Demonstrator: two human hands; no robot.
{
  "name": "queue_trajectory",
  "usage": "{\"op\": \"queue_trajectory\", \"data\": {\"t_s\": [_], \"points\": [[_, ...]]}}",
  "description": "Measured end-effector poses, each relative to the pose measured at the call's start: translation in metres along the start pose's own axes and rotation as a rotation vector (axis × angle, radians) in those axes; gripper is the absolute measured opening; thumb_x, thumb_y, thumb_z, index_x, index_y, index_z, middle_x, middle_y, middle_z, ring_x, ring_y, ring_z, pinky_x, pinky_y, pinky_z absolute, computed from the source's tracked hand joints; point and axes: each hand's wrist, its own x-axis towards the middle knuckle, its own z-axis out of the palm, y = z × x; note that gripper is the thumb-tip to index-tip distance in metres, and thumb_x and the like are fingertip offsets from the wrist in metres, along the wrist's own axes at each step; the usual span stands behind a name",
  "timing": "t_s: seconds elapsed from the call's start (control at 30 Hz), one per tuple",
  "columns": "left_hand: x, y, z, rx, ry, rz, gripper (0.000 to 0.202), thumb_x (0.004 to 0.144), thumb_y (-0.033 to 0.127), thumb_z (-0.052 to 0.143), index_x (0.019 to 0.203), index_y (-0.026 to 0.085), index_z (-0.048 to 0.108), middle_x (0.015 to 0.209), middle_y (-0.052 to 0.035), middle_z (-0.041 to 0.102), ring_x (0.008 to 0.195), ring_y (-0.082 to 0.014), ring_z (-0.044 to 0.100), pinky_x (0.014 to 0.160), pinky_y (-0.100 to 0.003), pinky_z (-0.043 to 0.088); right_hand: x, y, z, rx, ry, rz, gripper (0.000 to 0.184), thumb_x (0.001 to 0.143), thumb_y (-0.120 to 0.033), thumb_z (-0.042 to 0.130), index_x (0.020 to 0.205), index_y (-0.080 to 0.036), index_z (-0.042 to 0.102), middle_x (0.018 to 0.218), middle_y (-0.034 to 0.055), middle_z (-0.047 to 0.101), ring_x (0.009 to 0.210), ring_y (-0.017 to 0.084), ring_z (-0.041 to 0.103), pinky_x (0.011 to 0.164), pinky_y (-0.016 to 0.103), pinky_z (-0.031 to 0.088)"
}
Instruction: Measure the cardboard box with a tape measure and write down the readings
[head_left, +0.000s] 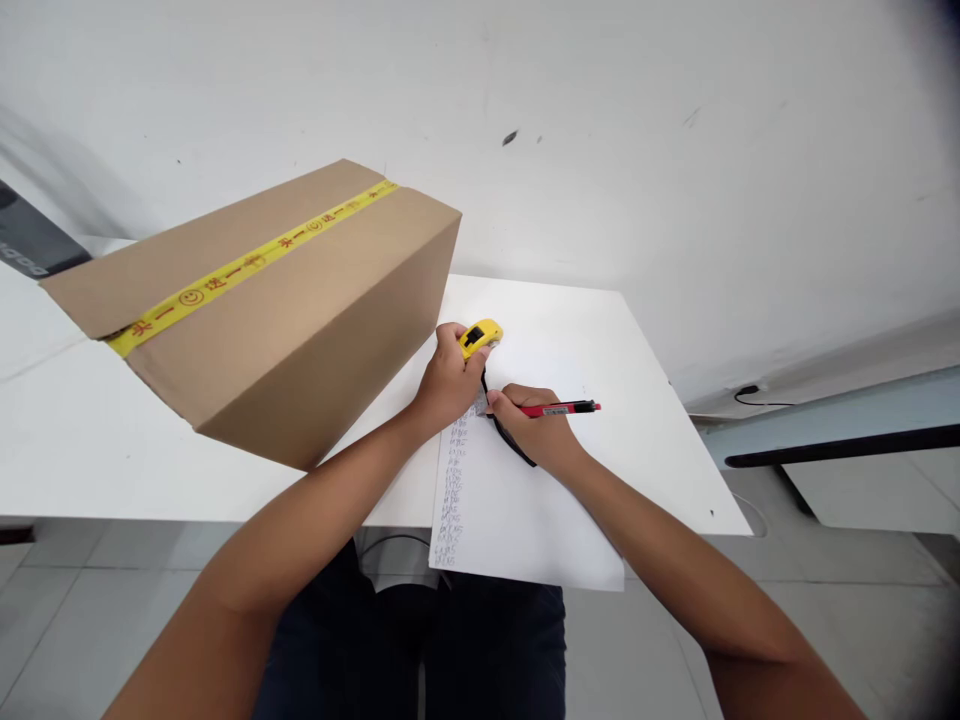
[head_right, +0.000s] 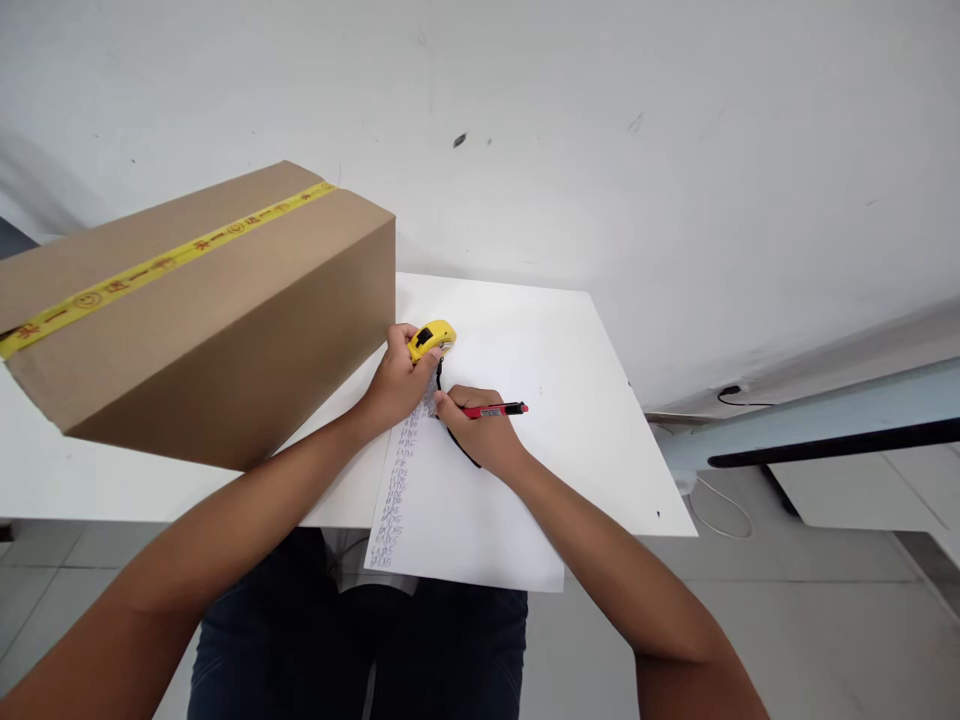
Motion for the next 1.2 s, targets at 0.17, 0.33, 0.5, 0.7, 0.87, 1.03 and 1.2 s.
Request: {"op": "queue_trajectory", "data": {"t_s": [0.17,0.33,0.5,0.7,0.87,1.03,1.2], "points": [[0.0006,-0.001,0.0001,0.007,-0.001,0.011,0.024,0.093,0.031,0.054,0.105,0.026,0.033,0.102,-0.0023,0.057,0.086,-0.0186,0.057,0.073,-0.033,0.043,-0.0013,-0.0001,0.0007,-0.016,0.049,0.018,0.046,0.089,-0.036,0.058,0.054,-0.024,0.03,0.054,-0.0051,0.035,0.053,0.012,0.034,0.053,0.03,0.029],[0.0009,-0.0018,0.0002,0.008,0.002,0.02,0.024,0.093,0.031,0.054,0.105,0.026,0.033,0.102,-0.0024,0.057,0.088,-0.019,0.057,0.075,-0.033,0.044,-0.0006,0.0006,0.0011,0.017,0.055,0.04,0.049,0.088,-0.037,0.061,0.054,-0.025,0.028,0.054,-0.0048,0.036,0.054,0.013,0.039,0.053,0.029,0.032],[0.0004,-0.0005,0.0003,0.009,-0.004,0.011,0.024,0.093,0.031,0.054,0.104,0.026,0.033,0.102,-0.0025,0.058,0.087,-0.0192,0.058,0.074,-0.034,0.044,-0.0004,-0.0018,0.0002,0.011,0.031,0.038,0.045,0.088,-0.037,0.059,0.053,-0.024,0.035,0.054,-0.0043,0.039,0.053,0.012,0.034,0.051,0.029,0.028],[0.0001,0.0003,0.0002,0.007,-0.006,0.004,0.024,0.093,0.031,0.054,0.104,0.026,0.033,0.102,-0.0024,0.058,0.088,-0.0199,0.058,0.075,-0.034,0.044,-0.0023,-0.0005,0.0006,0.036,0.065,0.049,0.049,0.087,-0.038,0.062,0.054,-0.024,0.029,0.053,-0.0058,0.032,0.052,0.011,0.028,0.05,0.029,0.025],[-0.0002,0.0012,-0.0001,0.004,-0.01,0.002,0.024,0.094,0.031,0.054,0.104,0.026,0.033,0.102,-0.0027,0.058,0.088,-0.0198,0.058,0.075,-0.034,0.043,-0.0024,0.0011,0.0018,0.013,0.089,0.048,0.048,0.087,-0.035,0.061,0.054,-0.024,0.026,0.054,-0.0054,0.033,0.053,0.011,0.029,0.05,0.028,0.023],[0.0,0.0008,0.0002,0.007,-0.01,0.001,0.024,0.094,0.031,0.054,0.104,0.026,0.033,0.101,-0.0027,0.058,0.087,-0.0197,0.057,0.074,-0.034,0.043,-0.0017,-0.0008,0.0008,0.029,0.092,0.067,0.046,0.086,-0.034,0.059,0.054,-0.024,0.028,0.054,-0.0059,0.031,0.052,0.01,0.026,0.049,0.028,0.021],[0.0,-0.0004,0.0009,0.004,-0.01,0.012,0.024,0.094,0.03,0.054,0.104,0.026,0.033,0.102,-0.0023,0.058,0.088,-0.0192,0.057,0.075,-0.034,0.043,-0.0012,0.0002,0.0001,0.04,0.064,0.046,0.046,0.086,-0.035,0.06,0.053,-0.024,0.031,0.052,-0.0059,0.033,0.051,0.011,0.028,0.049,0.028,0.025]]}}
